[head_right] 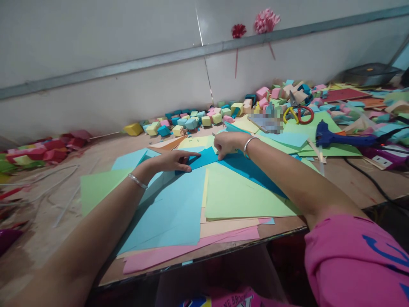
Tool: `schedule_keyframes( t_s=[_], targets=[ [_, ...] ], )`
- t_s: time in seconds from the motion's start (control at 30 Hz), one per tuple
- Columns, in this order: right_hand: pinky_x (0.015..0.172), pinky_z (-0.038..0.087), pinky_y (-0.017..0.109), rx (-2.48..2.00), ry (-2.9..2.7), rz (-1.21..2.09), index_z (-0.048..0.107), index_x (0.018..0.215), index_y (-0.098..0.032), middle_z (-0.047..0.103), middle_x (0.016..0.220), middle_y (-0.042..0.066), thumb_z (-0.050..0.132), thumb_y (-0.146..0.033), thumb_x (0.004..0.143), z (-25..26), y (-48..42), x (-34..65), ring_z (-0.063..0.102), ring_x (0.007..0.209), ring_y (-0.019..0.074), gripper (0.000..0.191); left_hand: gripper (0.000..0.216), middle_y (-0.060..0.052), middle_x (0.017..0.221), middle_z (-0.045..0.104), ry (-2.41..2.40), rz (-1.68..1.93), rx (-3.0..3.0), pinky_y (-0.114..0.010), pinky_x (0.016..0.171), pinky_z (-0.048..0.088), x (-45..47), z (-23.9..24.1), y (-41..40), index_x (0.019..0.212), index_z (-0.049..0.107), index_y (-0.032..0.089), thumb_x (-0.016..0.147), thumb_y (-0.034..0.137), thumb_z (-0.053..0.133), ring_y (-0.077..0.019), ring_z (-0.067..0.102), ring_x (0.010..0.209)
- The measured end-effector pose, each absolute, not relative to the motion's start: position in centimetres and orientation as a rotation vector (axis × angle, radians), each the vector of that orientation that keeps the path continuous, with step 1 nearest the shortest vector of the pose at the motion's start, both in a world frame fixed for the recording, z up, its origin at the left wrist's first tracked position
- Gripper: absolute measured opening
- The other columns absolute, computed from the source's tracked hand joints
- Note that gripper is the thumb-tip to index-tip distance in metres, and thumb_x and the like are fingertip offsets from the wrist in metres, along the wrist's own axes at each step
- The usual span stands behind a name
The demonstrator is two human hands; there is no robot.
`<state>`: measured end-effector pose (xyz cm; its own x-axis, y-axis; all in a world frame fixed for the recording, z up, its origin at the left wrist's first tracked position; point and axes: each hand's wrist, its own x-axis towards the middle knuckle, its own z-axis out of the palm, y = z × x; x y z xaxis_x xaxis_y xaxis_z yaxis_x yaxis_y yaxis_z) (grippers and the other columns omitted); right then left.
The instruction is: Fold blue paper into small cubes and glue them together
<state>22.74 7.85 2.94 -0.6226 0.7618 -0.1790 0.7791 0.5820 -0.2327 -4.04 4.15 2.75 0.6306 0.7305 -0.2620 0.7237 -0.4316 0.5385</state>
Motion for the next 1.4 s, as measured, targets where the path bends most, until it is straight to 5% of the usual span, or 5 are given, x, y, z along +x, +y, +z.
schedule_keyframes(
  t_s=[0.2,0.43,0.7,1.1,1.4],
  targets=[
    [0.058,0.034,0.025,1.341,2.931,-0.389,0.070,0.078,-0.017,0.068,0.075,0.003,0.073,-0.018,0.073,3.8,8.4,23.5,0.056,0.066,0.0142,0.006,0.069,0.003,0.070,0.048,1.113,0.019,2.258,-0.024,0.058,0.031,-4.1,2.7,4.3,0.138,0.054,0.026,0.075,0.047,0.072,-0.0130,0.043,0.063],
    [0.073,0.039,0.028,1.360,3.116,-0.303,0.068,0.112,-0.017,0.070,0.107,0.010,0.068,-0.023,0.082,0.5,7.7,20.3,0.060,0.095,0.0226,0.032,0.071,0.003,0.064,0.055,1.174,0.196,2.234,-0.025,0.056,0.035,-4.4,2.1,4.5,0.130,0.062,0.022,0.066,0.048,0.079,-0.0129,0.047,0.060],
    [0.064,0.039,0.024,1.632,3.267,-0.917,0.072,0.098,-0.012,0.066,0.080,0.002,0.062,-0.013,0.073,-0.4,8.2,20.1,0.053,0.070,0.0133,0.027,0.064,-0.006,0.094,0.067,1.465,0.934,2.127,-0.032,0.075,0.047,-5.3,1.1,5.4,0.115,0.072,0.022,0.056,0.045,0.085,-0.0213,0.057,0.086],
    [0.070,0.048,0.029,2.184,3.435,-1.206,0.075,0.087,-0.015,0.072,0.083,0.006,0.061,-0.025,0.072,-1.5,8.6,20.3,0.060,0.074,0.0167,0.023,0.021,-0.001,0.072,0.066,1.344,1.542,1.688,-0.027,0.066,0.048,-5.3,-0.7,6.2,0.079,0.074,0.017,0.068,0.034,0.073,-0.0150,0.057,0.067],
    [0.091,0.052,0.035,2.101,3.669,-1.555,0.070,0.068,-0.019,0.075,0.092,0.006,0.057,-0.015,0.066,-1.3,8.3,19.8,0.069,0.095,0.0203,0.014,0.017,-0.005,0.103,0.069,1.209,1.547,1.574,-0.035,0.095,0.048,-4.6,-0.1,5.2,0.059,0.070,0.020,0.057,0.007,0.060,-0.0241,0.058,0.112]
  ],
)
